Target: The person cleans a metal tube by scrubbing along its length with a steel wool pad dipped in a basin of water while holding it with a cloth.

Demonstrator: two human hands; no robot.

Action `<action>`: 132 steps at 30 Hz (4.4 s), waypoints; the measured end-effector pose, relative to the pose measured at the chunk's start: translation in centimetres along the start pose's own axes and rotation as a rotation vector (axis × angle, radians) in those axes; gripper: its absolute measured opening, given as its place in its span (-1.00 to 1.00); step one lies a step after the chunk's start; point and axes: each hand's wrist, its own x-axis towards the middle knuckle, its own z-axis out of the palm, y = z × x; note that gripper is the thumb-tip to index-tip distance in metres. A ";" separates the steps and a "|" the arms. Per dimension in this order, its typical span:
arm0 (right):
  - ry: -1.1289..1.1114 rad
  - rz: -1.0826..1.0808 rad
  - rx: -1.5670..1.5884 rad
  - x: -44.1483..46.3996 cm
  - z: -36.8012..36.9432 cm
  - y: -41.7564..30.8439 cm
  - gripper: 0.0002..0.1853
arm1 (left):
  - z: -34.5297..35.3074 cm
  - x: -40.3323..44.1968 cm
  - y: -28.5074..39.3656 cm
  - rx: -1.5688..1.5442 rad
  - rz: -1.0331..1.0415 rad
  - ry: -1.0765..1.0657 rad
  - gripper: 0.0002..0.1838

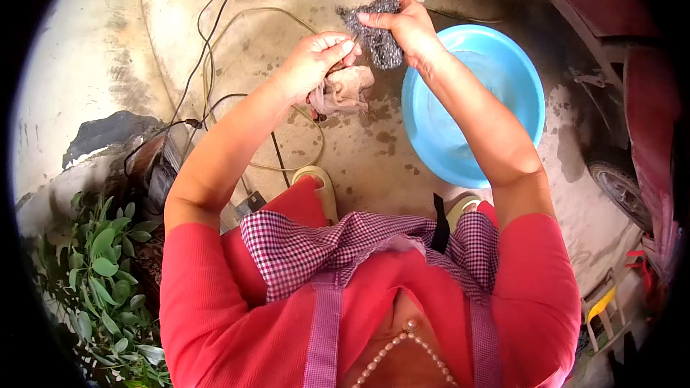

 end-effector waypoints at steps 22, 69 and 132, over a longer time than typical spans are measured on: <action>-0.055 0.113 0.161 -3.2 -0.6 1.4 -0.27 | 0.5 1.9 -0.6 0.145 -0.040 0.057 -0.82; -0.121 -0.159 0.339 0.5 -7.9 -3.5 -0.54 | 2.1 0.9 -0.4 0.017 -0.262 -0.052 -0.76; 0.008 0.195 -0.026 -3.8 0.8 0.4 -0.65 | 0.6 0.0 -0.7 0.012 -0.155 0.149 -0.88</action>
